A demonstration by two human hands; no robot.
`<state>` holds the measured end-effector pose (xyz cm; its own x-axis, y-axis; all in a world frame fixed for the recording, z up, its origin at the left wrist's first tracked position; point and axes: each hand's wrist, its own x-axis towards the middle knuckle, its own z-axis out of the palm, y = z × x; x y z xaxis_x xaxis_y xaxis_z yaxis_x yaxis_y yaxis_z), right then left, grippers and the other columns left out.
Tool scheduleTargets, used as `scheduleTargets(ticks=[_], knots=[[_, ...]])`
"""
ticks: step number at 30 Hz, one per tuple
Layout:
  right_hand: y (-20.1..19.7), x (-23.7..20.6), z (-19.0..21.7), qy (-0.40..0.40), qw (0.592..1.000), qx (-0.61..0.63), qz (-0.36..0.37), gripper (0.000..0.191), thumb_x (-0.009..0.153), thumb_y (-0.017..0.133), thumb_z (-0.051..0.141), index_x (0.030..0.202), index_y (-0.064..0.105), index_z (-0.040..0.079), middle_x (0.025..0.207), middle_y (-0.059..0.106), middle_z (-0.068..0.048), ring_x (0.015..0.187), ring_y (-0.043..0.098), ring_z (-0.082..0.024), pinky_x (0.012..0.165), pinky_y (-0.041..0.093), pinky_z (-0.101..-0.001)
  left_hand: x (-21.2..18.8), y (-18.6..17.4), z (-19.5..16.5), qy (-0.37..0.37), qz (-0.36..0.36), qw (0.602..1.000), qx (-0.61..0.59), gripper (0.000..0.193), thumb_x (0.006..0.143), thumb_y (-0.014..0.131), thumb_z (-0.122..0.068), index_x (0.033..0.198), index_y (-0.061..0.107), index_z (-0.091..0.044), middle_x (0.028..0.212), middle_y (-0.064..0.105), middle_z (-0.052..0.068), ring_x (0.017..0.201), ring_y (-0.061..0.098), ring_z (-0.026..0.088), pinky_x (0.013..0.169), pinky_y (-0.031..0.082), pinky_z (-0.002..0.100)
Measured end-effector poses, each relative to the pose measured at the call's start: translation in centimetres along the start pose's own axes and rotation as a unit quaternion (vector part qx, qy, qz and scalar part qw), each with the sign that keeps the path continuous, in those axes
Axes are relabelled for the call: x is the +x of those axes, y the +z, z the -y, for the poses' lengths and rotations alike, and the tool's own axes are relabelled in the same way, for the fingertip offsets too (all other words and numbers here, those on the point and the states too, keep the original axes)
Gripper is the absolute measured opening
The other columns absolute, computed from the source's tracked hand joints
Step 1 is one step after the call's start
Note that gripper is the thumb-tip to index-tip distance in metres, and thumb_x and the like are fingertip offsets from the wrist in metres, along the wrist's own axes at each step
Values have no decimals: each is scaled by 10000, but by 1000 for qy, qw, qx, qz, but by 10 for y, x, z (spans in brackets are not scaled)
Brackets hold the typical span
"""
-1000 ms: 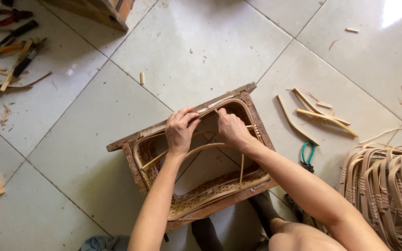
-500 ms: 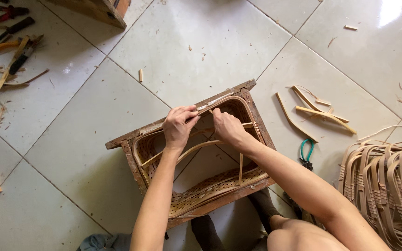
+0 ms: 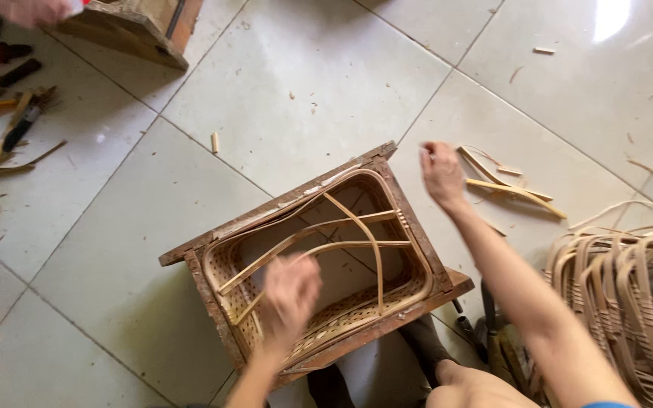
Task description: The person sits on the floor and weaves a woven bamboo panel around a rectangular wooden basket form, fitting and pressing the bamboo strips along the rim. They then bend and insert thin bamboo ribs across the basket body, tucking the ends to secure the weave.
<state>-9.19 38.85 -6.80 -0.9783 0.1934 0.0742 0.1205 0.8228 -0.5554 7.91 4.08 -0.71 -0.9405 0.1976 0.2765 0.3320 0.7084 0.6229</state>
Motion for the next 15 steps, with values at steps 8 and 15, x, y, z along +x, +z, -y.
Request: scheduleTargets(ticks=[8, 15], knots=[[23, -2, -57, -3, 994, -96, 57, 207, 1043, 569, 208, 1161, 587, 39, 1142, 643, -223, 1041, 624, -390, 897, 514, -528, -108, 16, -37, -38, 121, 992, 16, 589, 685, 898, -392, 1116, 637, -86, 1051, 614, 62, 957, 599, 248, 844, 531, 384], [-64, 31, 55, -97, 995, 10, 9, 244, 1220, 465, 277, 1231, 563, 54, 805, 591, -154, 638, 540, -271, 539, 434, -438, -113, 20, -28, 16, 70, 997, 16, 462, 754, 860, -380, 1065, 702, -78, 940, 627, 40, 865, 608, 231, 774, 523, 381]])
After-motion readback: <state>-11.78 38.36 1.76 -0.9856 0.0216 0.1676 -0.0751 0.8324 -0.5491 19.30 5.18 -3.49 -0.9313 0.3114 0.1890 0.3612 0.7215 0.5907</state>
